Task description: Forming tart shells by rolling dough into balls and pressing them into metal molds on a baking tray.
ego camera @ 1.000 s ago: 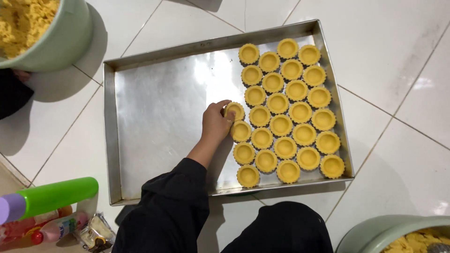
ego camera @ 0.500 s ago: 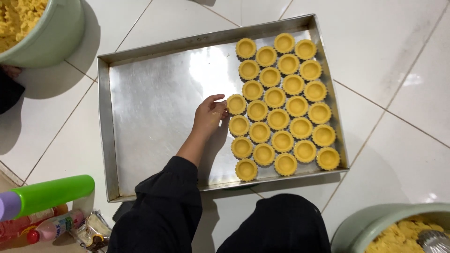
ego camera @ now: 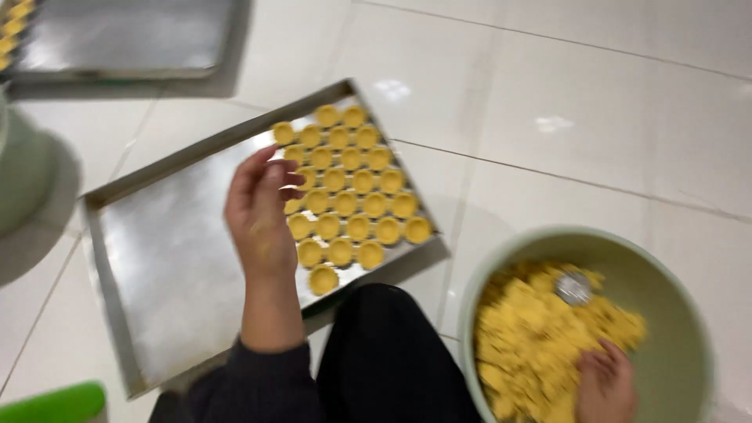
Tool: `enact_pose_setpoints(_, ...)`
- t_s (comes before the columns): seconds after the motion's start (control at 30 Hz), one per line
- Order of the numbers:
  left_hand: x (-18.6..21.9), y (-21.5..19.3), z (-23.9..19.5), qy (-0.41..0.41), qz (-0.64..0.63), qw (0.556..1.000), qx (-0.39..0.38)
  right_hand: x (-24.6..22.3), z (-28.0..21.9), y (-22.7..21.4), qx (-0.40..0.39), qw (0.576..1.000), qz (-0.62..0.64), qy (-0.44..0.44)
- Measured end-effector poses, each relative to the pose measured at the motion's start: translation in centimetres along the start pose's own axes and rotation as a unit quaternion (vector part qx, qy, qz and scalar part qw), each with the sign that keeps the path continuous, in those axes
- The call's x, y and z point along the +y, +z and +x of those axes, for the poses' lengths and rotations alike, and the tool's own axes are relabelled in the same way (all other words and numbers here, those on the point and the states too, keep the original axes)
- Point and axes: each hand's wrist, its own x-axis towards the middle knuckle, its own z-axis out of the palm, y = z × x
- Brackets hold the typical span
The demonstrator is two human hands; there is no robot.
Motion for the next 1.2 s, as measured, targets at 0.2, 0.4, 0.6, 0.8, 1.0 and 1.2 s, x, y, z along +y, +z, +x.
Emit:
enact_pose_setpoints(0.2, -7.5, 15.5, -16.6, -0.040, -0.225, 0.955, -0.192, -7.1, 2.4, 1.2, 0.125, 0.988, 0.045, 0.082)
enact_pose_setpoints(0.4, -18.6, 22.6, -22.7, -0.150, 0.069, 0.923, -0.348, -11.2, 1.7, 1.6, -0.100, 0.972, -0.211, -0.025)
enact_pose_setpoints(0.6, -18.4, 22.5, -20.1, -0.221, 0.158, 0.900, -0.342, -8.4, 0.8, 6.1, -0.247, 0.791, -0.551, -0.100)
enact_pose_setpoints(0.8, -16.6, 22.6, -20.5, -0.269, 0.148, 0.901, -0.307, -11.1, 3.6, 3.7, -0.177, 0.799, -0.552, -0.159)
enact_pose_setpoints(1.0, -14.7, 23.6, -26.4, -0.233, 0.159, 0.874, -0.395, -21.1, 4.5, -0.6, -0.025, 0.873, 0.201, 0.443)
enact_pose_setpoints(1.2, -17.6, 23.9, -26.5, -0.187, 0.227, 0.897, -0.332, -18.4, -0.1, 2.0, -0.184, 0.870, 0.415, 0.191)
